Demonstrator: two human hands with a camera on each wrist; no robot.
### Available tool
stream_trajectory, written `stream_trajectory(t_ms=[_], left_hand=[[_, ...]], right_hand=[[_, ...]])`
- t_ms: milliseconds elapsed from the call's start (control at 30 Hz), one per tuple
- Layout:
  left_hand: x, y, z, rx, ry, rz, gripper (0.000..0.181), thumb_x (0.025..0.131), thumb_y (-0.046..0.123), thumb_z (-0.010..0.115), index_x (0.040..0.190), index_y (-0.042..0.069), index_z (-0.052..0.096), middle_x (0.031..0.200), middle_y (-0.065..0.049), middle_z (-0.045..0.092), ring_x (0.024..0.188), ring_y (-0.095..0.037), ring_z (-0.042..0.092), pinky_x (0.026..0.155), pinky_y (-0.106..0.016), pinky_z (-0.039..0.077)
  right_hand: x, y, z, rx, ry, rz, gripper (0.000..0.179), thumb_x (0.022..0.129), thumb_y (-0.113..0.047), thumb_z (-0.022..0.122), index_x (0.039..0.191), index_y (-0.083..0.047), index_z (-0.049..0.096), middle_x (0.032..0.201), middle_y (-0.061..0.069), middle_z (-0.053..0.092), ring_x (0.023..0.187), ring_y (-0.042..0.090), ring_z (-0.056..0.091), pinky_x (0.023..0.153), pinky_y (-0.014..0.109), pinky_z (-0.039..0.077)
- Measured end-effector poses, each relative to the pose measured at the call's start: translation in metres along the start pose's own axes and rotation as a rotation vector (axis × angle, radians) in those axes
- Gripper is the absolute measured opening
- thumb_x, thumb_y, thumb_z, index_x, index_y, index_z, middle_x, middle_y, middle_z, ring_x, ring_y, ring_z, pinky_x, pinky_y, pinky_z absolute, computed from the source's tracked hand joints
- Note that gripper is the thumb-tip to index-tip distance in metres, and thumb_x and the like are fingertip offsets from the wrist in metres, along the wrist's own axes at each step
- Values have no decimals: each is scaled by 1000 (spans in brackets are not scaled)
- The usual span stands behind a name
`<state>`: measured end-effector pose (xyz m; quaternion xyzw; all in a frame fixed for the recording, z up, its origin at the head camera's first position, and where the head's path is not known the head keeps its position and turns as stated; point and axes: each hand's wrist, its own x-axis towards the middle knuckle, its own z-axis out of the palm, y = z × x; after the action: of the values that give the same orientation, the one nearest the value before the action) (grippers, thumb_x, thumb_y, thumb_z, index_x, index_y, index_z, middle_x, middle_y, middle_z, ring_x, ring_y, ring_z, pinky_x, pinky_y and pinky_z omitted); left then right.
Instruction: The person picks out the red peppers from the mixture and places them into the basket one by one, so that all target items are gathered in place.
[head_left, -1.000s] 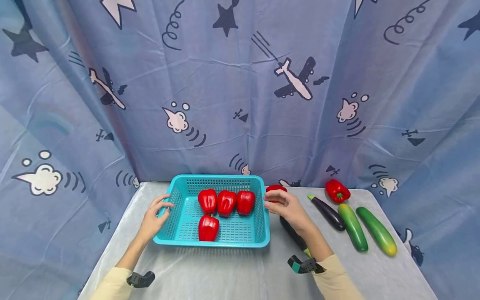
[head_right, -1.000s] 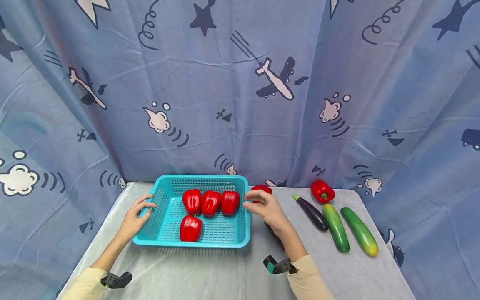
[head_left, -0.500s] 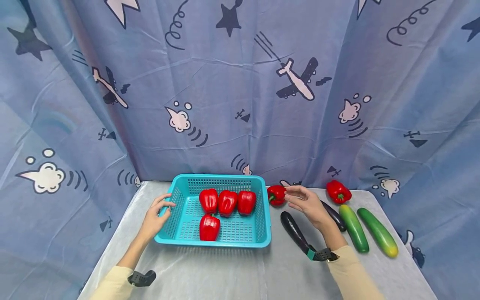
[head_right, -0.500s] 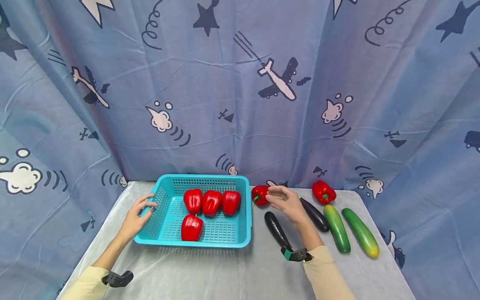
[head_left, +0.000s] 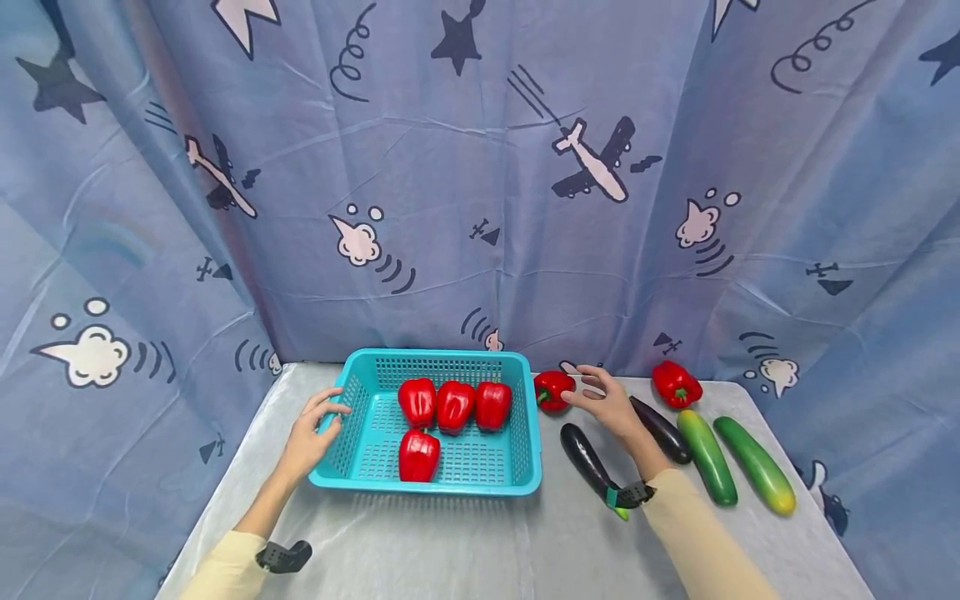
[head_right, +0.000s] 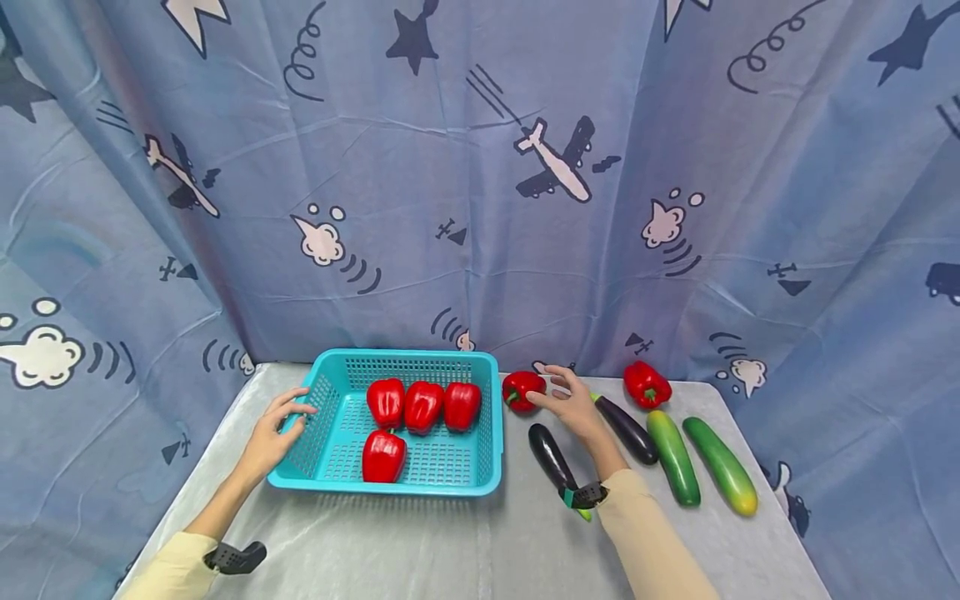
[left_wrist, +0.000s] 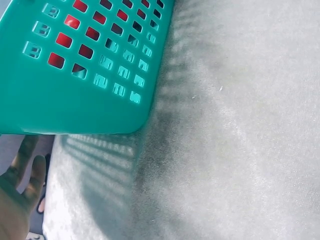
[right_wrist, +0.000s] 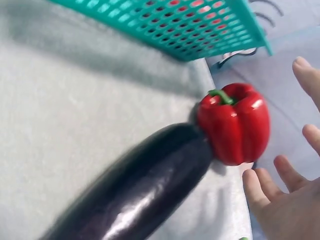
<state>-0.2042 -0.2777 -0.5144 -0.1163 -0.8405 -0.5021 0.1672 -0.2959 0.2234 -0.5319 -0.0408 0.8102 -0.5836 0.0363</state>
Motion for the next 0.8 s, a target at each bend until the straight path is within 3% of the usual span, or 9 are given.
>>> stream_trajectory(t_ms=[167, 333, 467, 600, 667, 800], left_hand=[[-1, 0, -1, -18, -7, -16, 18, 93, -18, 56, 106, -13, 68, 142, -35, 45, 135, -56, 36, 104, -67, 33], [0, 0, -1, -22, -7, -22, 19, 92, -18, 56, 105, -13, 68, 142, -35, 45, 135, -56, 36, 105, -67, 32], [0, -1, -1, -19, -2, -7, 19, 91, -19, 56, 105, -13, 68, 141, -36, 45, 134, -57, 37, 104, -67, 32], [0, -2, 0, -10, 5, 2, 19, 91, -19, 56, 105, -13, 68, 141, -35, 46, 134, -56, 38, 103, -66, 34], [0, -2, 0, -7, 8, 2, 19, 91, -19, 57, 105, -12, 68, 141, -35, 47, 134, -55, 38, 103, -61, 36], [1, -2, 0, -8, 16, -6, 19, 90, -19, 58, 104, -12, 69, 141, -34, 48, 133, -54, 40, 104, -33, 37]], right_hand=[[13, 8, 8, -68, -8, 37, 82, 89, -30, 81, 155, -9, 36, 159, 23, 29, 142, 46, 30, 107, 62, 35], [23, 13, 15, -111, -25, 5, 81, 89, -25, 82, 154, -8, 37, 159, 22, 29, 144, 46, 23, 109, 66, 29], [28, 18, 19, -107, -34, -33, 81, 88, -20, 82, 153, -2, 38, 159, 25, 28, 144, 51, 20, 108, 69, 27], [30, 18, 24, -96, -31, -21, 80, 87, -18, 82, 152, -1, 38, 159, 26, 28, 141, 55, 23, 107, 68, 30], [31, 18, 27, -97, -24, -10, 79, 87, -18, 82, 152, -1, 39, 158, 26, 30, 139, 56, 27, 106, 66, 34], [34, 19, 31, -129, -18, 4, 77, 89, -18, 81, 152, -2, 40, 157, 24, 33, 134, 51, 36, 104, 61, 40]])
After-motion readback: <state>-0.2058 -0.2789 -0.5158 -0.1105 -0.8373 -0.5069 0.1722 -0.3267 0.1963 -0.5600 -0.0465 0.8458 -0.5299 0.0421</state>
